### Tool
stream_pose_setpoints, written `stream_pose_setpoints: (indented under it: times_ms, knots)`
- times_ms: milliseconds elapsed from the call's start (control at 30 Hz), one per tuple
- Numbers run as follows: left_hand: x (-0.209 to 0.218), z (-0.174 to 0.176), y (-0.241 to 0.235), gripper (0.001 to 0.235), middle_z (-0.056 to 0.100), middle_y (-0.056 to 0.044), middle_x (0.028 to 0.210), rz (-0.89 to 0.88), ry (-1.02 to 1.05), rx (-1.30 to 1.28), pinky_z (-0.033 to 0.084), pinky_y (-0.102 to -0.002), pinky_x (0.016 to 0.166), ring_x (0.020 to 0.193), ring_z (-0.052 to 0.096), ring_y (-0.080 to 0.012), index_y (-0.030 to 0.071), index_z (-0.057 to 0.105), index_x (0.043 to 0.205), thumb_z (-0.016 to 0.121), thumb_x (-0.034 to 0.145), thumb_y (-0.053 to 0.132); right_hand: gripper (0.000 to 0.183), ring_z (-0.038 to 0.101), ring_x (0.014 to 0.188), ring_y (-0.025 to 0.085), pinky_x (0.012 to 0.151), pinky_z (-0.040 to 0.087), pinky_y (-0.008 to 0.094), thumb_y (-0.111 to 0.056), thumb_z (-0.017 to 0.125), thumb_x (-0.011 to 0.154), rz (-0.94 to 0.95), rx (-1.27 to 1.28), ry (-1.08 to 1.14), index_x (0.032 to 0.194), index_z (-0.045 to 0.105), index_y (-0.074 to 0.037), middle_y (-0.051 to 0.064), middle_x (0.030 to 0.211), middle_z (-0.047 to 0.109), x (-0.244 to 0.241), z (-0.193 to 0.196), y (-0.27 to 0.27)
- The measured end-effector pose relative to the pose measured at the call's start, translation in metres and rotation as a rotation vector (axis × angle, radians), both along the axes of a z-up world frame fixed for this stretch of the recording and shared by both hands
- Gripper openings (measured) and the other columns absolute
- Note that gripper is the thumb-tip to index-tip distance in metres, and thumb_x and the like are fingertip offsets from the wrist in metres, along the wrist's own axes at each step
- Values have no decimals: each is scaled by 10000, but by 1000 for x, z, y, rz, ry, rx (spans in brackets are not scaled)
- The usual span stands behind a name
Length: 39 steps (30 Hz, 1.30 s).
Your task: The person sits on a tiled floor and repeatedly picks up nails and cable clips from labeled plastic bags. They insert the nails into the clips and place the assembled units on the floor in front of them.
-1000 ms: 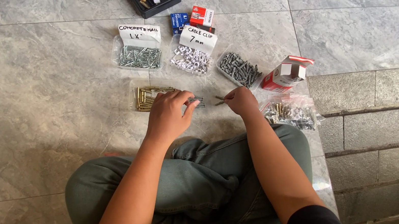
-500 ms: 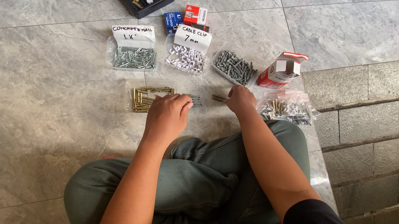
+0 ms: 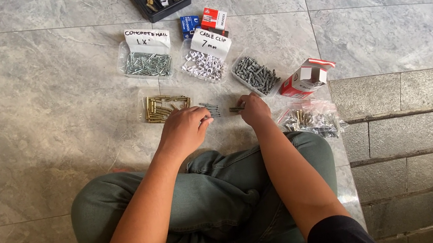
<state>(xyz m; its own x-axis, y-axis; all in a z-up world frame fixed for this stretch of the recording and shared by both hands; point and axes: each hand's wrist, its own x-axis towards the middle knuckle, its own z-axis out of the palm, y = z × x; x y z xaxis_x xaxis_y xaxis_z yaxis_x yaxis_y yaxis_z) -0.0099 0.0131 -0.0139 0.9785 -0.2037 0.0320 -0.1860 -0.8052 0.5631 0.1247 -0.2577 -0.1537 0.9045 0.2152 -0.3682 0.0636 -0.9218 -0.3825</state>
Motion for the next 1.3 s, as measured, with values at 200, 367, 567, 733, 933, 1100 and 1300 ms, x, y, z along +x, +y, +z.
stream_pose_setpoints:
  times_ms: [200,367,567,733,933,1100,1300]
  knots:
    - [1,2,4,139,833,-94,965,-11,46,-25,626,-553,906,972,830,-389,148,837,1151,733,1092,218,436,776,1315,461,1144,608,604,-418,873,1034,-117,33,87,1336,820,-107,226,1318,766,-21,75,13]
    - [3,1,2,159,845,-146,1001,-24,101,-52,630,-583,919,997,824,-441,115,837,1181,746,1077,194,474,756,1379,415,1175,588,575,-522,812,1042,-199,42,91,1376,844,-187,165,1368,833,-5,127,-9]
    - [7,-9,-3,174,849,-150,1030,-65,149,-37,633,-596,942,1037,822,-453,112,821,1204,748,1075,203,340,810,1244,334,1036,635,507,-415,758,1114,-258,160,-68,1406,851,-269,81,1296,855,52,104,-48]
    - [8,-15,-3,185,852,-125,1050,-74,181,3,632,-586,973,1065,829,-435,138,818,1220,764,1066,225,299,819,1205,359,1022,647,516,-164,711,1141,-238,442,-142,1415,821,-209,137,1312,835,79,44,-60]
    - [11,36,-11,410,861,-171,1126,-120,285,6,605,-580,1033,1131,826,-427,81,840,1285,842,1039,408,412,762,1299,422,1070,659,580,-110,650,1183,-151,404,-33,1591,701,-142,214,1446,736,74,55,-33]
    - [18,39,-13,525,839,-207,1161,-149,316,-9,590,-583,1074,1169,805,-447,11,812,1354,828,1053,441,391,692,1291,509,1058,689,647,-44,739,1153,16,325,-110,1536,697,20,270,1425,657,91,22,-27]
    - [19,22,-16,478,835,-155,1138,-130,306,3,594,-560,1050,1136,814,-394,65,815,1342,805,1075,461,220,799,1117,396,928,699,553,-105,871,1065,-112,347,-148,1279,833,-77,164,1198,754,97,3,-37]
